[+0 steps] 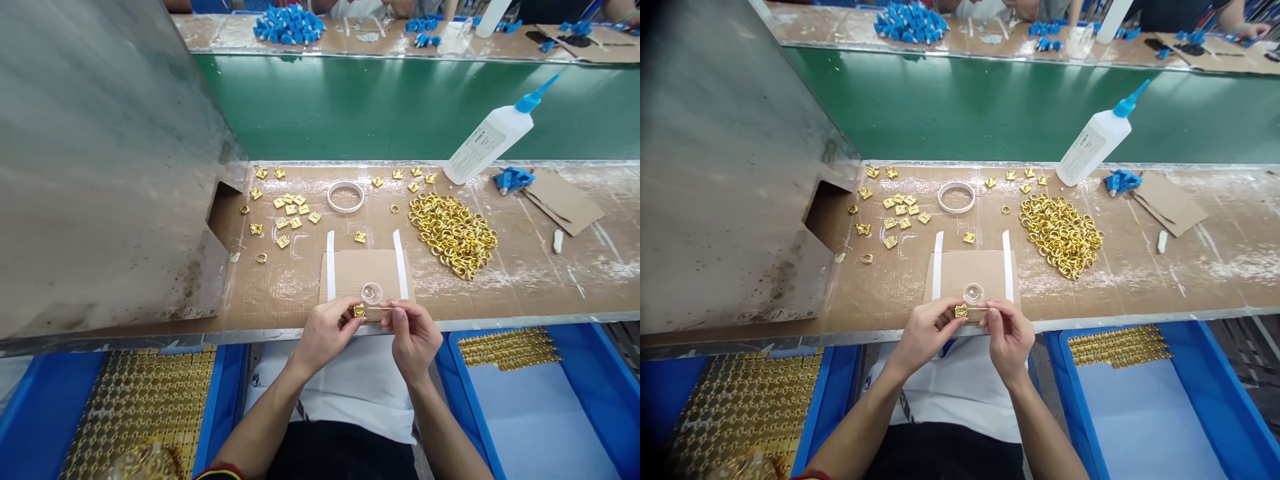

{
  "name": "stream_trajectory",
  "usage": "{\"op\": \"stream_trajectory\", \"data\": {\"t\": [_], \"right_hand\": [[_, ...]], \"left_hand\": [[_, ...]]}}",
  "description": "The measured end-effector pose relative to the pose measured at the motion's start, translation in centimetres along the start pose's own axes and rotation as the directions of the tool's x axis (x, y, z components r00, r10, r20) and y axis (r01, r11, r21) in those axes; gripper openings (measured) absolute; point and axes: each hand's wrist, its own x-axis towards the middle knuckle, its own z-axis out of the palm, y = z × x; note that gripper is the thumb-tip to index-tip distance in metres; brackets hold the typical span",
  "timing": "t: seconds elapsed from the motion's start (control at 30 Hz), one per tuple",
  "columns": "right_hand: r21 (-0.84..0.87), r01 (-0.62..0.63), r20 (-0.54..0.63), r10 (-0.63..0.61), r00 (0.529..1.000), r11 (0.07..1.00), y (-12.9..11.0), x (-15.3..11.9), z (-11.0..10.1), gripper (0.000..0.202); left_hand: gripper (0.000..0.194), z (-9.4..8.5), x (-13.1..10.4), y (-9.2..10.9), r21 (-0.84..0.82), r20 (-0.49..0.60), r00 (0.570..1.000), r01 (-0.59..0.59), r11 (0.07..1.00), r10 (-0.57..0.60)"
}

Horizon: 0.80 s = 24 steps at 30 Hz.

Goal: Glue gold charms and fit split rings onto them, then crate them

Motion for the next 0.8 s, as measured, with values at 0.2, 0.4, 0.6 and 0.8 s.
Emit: {"op": "stream_trajectory", "data": {"t": [0.2, 0.4, 0.6, 0.8], "right_hand": [[0.002, 0.042, 0.108, -0.042, 0.993, 0.999, 0.74, -0.75, -0.09, 0.015], [-0.063, 0.117, 0.156, -0.106, 0.982, 0.991, 0.62, -0.49, -0.11, 0.018], [-0.108, 0.138, 0.158, -0.12, 0.98, 0.984, 0.49, -0.4, -0.22, 0.016], [-0.101, 0.132, 0.155, -0.115, 0.981, 0.986, 0.51, -0.43, -0.19, 0.017]], "left_hand": [[0.021, 0.01, 0.01, -0.06, -0.004, 0.009, 1.0, -0.002, 1.0, 0.002], [0.021, -0.02, 0.02, 0.0, -0.007, 0.022, 1.0, -0.001, 1.0, 0.001], [0.02, -0.09, 0.19, 0.09, -0.001, 0.002, 1.0, -0.029, 1.0, 0.029], [0.02, -0.03, 0.12, 0.06, -0.006, 0.002, 1.0, -0.02, 1.0, 0.02]]}}
